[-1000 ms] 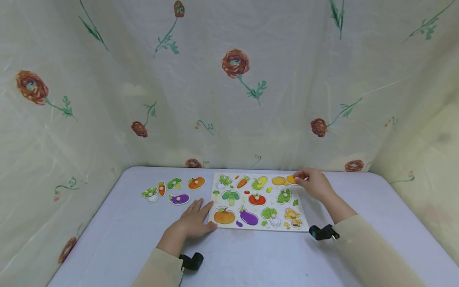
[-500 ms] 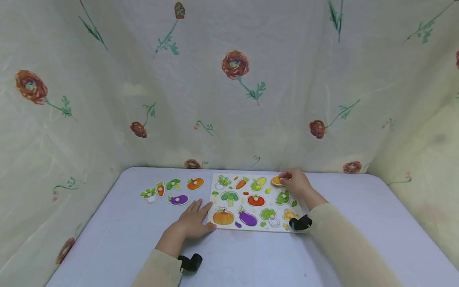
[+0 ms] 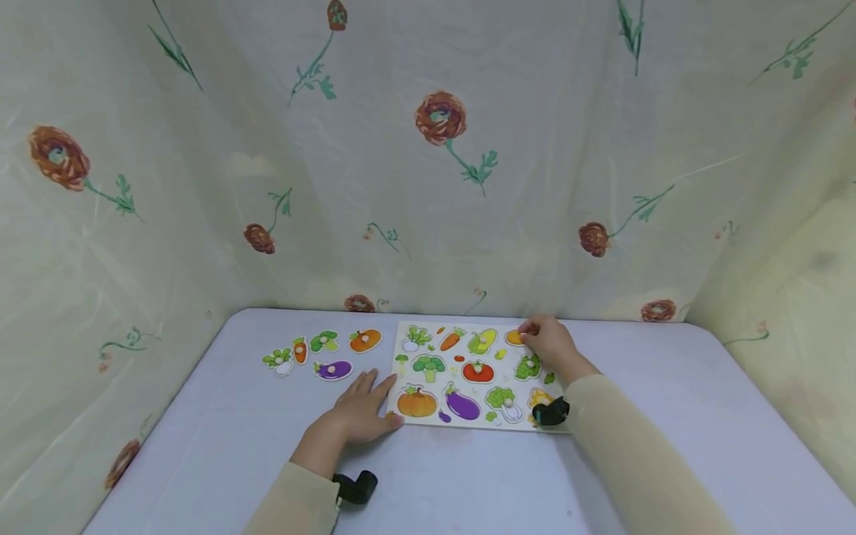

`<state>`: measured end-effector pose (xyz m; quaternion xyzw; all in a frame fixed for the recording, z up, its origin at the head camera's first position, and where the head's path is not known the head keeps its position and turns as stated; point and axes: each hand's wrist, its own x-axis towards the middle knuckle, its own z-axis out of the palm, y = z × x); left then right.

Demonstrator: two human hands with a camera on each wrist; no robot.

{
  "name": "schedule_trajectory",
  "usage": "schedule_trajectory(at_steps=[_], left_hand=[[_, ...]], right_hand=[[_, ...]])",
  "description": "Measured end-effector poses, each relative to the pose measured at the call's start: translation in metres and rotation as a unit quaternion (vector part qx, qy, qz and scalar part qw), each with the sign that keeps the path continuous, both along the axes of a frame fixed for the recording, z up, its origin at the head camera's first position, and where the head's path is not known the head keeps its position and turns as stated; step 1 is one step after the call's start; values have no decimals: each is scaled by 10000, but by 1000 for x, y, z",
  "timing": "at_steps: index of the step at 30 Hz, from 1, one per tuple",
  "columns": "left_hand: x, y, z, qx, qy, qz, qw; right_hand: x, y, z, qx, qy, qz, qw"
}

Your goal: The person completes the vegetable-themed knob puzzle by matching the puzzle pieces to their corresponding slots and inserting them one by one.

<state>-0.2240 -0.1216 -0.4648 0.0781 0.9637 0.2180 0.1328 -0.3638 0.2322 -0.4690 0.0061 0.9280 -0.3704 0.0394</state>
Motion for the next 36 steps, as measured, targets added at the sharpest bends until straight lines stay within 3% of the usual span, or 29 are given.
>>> schedule_trajectory(at_steps=[11,17,25,36], left_hand=[[-1,-1,-1,30,-7,-14,10000],[0,0,0,47,-21,26,10000],[0,-1,0,26,-29,36,10000],[-1,0,1,38,-76,43,10000]], right_hand=[[1,-1,3,-120,-213,-145,9996],[11,4,17,131,-162,-150,9997],[34,15,44,511,133,402,9978],[73,38,60,731,-467,1208,9889]])
